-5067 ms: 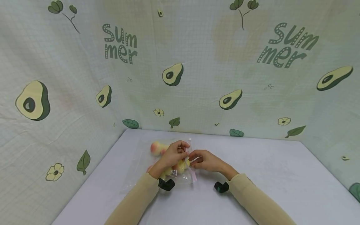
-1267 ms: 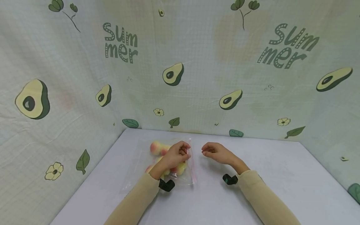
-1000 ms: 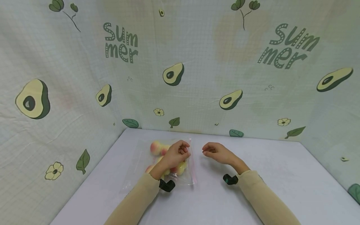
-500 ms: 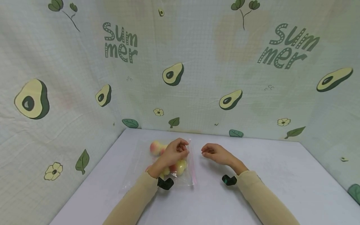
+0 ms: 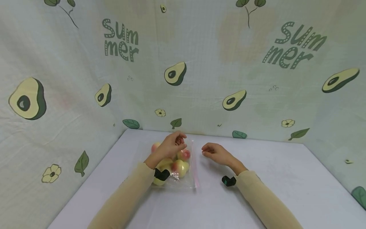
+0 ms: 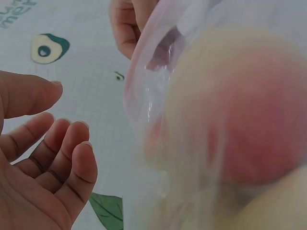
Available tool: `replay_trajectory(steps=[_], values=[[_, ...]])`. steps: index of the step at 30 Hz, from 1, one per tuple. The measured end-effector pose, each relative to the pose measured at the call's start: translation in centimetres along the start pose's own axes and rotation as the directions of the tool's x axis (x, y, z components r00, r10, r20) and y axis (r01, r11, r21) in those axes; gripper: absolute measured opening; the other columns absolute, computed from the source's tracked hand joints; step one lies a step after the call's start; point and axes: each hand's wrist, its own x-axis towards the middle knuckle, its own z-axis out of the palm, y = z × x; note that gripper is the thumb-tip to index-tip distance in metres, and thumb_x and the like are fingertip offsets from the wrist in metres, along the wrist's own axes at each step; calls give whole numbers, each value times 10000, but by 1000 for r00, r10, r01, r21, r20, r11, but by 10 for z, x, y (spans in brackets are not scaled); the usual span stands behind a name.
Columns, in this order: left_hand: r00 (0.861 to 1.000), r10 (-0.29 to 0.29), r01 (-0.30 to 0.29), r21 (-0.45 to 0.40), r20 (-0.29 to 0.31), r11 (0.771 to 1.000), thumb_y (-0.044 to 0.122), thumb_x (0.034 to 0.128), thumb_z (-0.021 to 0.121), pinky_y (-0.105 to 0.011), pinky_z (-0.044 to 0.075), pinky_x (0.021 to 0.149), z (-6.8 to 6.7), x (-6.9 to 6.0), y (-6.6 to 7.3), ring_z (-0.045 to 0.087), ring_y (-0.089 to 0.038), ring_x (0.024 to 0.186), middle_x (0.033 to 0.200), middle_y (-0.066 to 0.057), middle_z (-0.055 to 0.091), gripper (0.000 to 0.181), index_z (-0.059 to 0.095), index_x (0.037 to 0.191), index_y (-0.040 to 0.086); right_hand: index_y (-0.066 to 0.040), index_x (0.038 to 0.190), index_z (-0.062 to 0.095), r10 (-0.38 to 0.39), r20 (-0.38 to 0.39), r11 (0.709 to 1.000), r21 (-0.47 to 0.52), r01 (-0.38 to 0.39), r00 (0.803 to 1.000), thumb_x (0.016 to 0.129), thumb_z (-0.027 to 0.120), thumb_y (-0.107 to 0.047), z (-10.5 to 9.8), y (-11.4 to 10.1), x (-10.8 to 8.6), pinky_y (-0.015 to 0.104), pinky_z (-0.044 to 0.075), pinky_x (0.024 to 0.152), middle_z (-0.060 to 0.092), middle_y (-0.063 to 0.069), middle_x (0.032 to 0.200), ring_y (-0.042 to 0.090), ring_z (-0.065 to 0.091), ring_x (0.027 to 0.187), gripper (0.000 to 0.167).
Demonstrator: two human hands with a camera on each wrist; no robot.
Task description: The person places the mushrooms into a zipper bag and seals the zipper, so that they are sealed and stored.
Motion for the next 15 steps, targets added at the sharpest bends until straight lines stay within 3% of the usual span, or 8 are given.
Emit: replay_trajectory(steps=[8,15], values=[[990,-35,10,181,136,983,128,870,685,-285,456,774,-8,23,-8,524,-163,862,986,-106,581,256,554,1089,104,-40,1148,616,17,-50,1000,-6,-17,999,946,599,-252,6,-1,12,409,478,878,637,-18,1006,158,582,954,293],[981,-18,-26,223,191,974,66,846,703,-304,469,764,-13,40,-16,544,-185,814,974,-195,587,290,562,1100,60,-29,1155,610,40,-89,999,18,-38,995,944,600,-226,12,0,25,408,480,873,641,1,999,171,585,944,289]])
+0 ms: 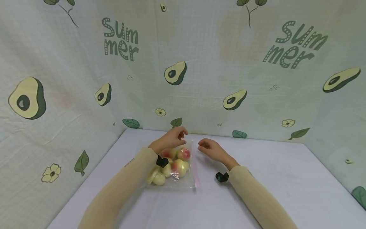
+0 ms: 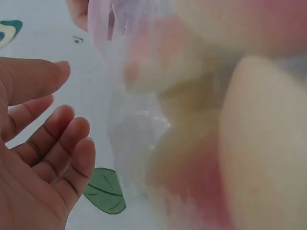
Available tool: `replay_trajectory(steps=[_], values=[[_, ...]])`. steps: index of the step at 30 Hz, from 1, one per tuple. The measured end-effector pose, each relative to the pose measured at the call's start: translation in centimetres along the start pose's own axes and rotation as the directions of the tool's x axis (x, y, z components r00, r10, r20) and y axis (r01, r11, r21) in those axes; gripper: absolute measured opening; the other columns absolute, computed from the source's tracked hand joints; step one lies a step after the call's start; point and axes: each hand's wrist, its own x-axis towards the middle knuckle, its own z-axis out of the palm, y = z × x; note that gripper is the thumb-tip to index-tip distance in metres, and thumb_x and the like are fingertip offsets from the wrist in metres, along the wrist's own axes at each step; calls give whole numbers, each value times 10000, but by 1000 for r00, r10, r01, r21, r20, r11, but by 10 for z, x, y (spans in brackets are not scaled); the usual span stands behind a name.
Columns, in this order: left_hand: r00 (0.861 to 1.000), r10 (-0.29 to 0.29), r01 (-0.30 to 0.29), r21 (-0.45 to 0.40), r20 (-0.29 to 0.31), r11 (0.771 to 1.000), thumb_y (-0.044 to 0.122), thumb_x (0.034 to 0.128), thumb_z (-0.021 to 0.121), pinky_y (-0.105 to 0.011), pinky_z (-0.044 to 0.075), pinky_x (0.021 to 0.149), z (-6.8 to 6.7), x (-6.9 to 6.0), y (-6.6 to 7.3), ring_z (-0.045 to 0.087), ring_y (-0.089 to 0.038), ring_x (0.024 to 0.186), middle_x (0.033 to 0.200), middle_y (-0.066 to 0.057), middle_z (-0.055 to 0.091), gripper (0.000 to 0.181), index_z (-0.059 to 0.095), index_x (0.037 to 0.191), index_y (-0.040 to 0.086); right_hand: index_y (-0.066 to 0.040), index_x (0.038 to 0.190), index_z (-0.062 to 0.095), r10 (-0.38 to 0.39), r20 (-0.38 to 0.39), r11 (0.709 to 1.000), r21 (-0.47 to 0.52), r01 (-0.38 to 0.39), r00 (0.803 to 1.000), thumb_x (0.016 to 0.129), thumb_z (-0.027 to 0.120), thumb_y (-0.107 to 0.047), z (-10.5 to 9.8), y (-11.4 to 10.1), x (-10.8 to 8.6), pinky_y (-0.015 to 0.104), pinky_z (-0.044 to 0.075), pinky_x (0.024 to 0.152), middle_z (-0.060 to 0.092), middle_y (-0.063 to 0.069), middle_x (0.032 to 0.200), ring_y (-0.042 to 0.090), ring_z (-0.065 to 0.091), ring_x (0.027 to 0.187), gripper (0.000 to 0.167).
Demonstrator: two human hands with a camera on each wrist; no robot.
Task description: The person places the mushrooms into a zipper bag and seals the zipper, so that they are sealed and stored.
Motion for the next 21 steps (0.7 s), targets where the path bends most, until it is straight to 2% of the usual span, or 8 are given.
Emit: replay_trajectory(steps=[5,9,13,21], values=[[1000,-8,8,-12,26,1000,75,839,712,-313,476,794,-1,8,-5,565,-214,862,959,-160,592,313,573,1117,47,-14,1164,606,26,-7,999,42,-26,1000,942,603,-212,4,2,10,385,491,864,653,23,984,167,605,926,298],[998,-30,30,1,53,1000,117,845,713,-316,482,822,1,16,-13,583,-242,948,983,-82,594,338,582,1152,63,-20,1140,611,37,-26,997,73,-35,999,934,608,-208,7,4,18,351,504,794,662,32,932,160,617,866,278],[994,-68,65,37,83,997,131,853,711,-330,485,856,1,26,-18,586,-266,1027,1055,-90,606,357,580,1180,77,-22,1138,605,42,-32,993,113,-38,999,946,599,-225,10,5,26,332,519,731,669,67,936,178,630,832,280],[978,-151,139,93,143,986,155,864,710,-366,479,894,-2,39,-17,553,-270,1130,1173,-120,594,433,552,1258,73,3,1177,557,112,-5,963,248,-108,994,968,568,-271,17,-1,37,392,554,737,658,164,1038,257,670,871,345]])
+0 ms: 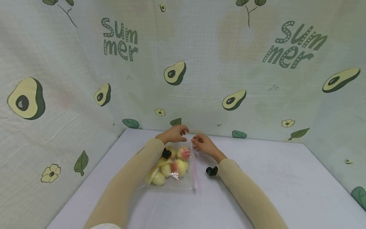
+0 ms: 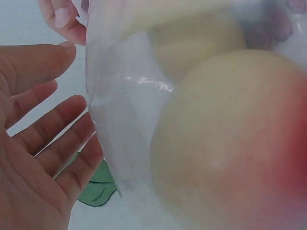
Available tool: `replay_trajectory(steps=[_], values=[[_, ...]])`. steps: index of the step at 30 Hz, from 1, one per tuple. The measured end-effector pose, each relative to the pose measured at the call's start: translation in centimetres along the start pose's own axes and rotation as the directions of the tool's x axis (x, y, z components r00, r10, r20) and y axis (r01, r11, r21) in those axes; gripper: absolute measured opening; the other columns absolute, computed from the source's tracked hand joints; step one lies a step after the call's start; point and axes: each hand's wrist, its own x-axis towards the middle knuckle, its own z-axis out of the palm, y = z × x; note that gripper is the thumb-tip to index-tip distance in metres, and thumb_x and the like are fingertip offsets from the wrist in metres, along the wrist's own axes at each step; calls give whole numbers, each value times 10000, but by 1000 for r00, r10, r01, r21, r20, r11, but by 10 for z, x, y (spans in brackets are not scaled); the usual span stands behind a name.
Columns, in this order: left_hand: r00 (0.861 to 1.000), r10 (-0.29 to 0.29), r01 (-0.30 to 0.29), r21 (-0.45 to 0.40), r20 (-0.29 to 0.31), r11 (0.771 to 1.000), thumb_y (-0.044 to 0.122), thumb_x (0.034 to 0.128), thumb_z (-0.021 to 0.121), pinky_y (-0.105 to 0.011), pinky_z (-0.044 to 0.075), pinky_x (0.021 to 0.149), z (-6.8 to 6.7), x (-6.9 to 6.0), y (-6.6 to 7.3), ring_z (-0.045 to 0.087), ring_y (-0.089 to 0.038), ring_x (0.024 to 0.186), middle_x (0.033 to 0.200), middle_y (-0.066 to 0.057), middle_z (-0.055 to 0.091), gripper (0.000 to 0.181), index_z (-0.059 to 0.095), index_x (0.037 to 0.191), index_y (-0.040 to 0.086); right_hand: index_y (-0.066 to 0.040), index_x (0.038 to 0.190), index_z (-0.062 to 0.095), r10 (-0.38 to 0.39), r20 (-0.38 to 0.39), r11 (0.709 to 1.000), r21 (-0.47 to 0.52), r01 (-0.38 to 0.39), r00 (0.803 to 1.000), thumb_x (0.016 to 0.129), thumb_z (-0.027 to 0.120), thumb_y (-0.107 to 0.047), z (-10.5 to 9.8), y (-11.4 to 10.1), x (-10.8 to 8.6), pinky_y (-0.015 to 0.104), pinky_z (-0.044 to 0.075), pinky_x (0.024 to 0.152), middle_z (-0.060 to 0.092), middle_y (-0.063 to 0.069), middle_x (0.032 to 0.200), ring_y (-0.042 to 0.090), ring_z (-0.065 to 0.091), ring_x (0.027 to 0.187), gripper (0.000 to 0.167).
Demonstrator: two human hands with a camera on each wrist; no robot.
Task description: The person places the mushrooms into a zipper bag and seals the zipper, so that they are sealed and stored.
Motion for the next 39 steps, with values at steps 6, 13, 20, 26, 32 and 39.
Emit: replay_trajectory(steps=[6,13,20,26,32,39], values=[[999,-31,30,36,31,999,174,865,707,-390,457,933,1,6,-1,535,-267,1160,1261,-168,566,486,525,1302,62,6,1239,518,82,-15,994,80,-80,997,945,606,-273,4,1,6,389,555,750,626,175,1068,264,657,872,415],[998,-53,53,-5,42,999,129,865,700,-403,447,950,3,7,-7,517,-314,1197,1278,-186,554,492,516,1312,40,64,1248,492,91,-28,970,227,-82,995,884,650,-68,8,7,11,372,553,770,618,186,1016,249,655,848,419],[998,-53,53,-27,22,998,103,831,725,-375,474,913,6,8,-9,544,-298,1163,1246,-181,577,500,536,1290,44,82,1130,556,38,-122,979,205,-12,992,837,691,-12,14,-1,14,324,558,720,613,153,944,167,614,793,335],[999,-31,31,-25,20,999,95,827,721,-363,473,918,8,10,-8,534,-289,1172,1243,-153,588,500,539,1290,42,89,1036,587,-11,-188,984,174,44,982,842,669,11,18,-4,18,332,561,687,613,155,886,175,615,749,224],[1000,-16,16,-46,10,999,60,860,668,-372,460,944,9,8,-6,519,-294,1197,1237,-132,603,460,538,1300,33,97,1020,586,-40,-220,981,176,80,975,851,649,23,19,-3,18,312,562,674,616,145,868,170,629,739,195],[999,37,-37,-151,-3,988,0,891,576,-361,482,913,12,6,-7,550,-285,1171,1189,-152,626,397,539,1286,-3,114,1027,577,-67,-221,970,215,116,973,858,633,44,19,-4,10,333,565,688,606,163,882,208,645,755,192]])
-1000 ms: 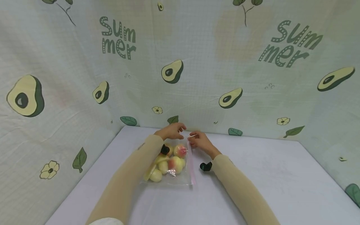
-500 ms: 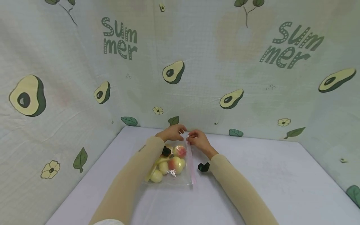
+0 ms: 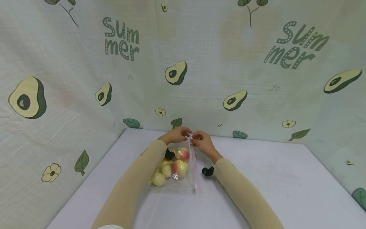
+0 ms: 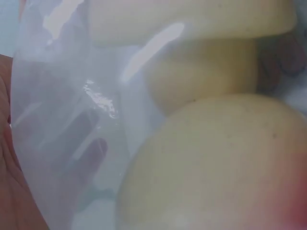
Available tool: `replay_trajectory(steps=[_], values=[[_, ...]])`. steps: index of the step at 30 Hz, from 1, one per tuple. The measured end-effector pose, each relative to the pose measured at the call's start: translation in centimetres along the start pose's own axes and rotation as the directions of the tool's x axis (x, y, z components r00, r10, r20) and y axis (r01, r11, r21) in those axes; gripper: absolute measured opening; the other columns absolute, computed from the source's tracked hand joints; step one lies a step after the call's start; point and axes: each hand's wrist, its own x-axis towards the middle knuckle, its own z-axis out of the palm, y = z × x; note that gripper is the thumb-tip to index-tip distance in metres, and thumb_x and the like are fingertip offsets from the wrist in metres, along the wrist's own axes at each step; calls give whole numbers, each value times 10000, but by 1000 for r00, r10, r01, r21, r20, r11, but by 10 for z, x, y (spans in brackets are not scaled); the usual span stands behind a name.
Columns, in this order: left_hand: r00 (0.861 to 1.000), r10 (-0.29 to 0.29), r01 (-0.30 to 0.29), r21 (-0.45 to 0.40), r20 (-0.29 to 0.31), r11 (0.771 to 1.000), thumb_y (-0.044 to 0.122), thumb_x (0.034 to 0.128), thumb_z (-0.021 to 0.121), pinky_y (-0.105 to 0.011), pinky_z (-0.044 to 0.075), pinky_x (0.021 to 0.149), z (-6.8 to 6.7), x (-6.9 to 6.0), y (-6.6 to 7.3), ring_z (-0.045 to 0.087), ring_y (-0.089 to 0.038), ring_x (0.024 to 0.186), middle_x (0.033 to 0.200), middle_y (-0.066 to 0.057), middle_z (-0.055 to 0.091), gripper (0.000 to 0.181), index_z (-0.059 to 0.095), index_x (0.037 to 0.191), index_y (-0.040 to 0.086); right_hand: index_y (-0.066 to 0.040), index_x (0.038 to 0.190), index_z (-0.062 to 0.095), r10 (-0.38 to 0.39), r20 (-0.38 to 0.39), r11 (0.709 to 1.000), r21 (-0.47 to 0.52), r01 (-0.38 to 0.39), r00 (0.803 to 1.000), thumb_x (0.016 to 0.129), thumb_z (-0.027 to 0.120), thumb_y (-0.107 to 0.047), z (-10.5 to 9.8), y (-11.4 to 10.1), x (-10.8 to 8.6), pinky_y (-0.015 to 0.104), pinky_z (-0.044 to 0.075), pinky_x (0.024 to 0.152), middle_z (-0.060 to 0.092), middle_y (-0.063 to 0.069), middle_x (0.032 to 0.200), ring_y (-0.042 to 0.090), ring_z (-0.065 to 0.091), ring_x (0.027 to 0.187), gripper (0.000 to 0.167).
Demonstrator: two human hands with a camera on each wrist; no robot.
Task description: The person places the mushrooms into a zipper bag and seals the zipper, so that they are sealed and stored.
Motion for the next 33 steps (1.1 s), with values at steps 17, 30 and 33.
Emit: replay_trajectory(steps=[17,30,33], values=[[999,36,-34,64,-36,997,51,886,640,-288,492,818,5,3,11,590,-162,898,962,-51,671,141,687,1019,45,120,993,575,-42,56,997,60,38,998,846,636,87,-8,-11,-10,341,565,678,609,173,889,199,636,729,163],[998,38,-39,-14,-58,999,28,874,645,-262,491,723,8,3,13,582,-160,836,902,-46,647,115,659,988,28,167,1006,544,-73,86,997,14,72,994,855,619,96,-13,-30,-23,452,553,719,601,272,884,358,618,763,183],[997,47,-49,-37,-55,998,14,868,644,-259,490,695,9,3,12,585,-159,815,883,-45,646,116,657,984,13,165,1005,546,-78,94,997,20,77,993,851,625,93,-14,-27,-22,396,560,686,606,240,862,300,620,734,187]])
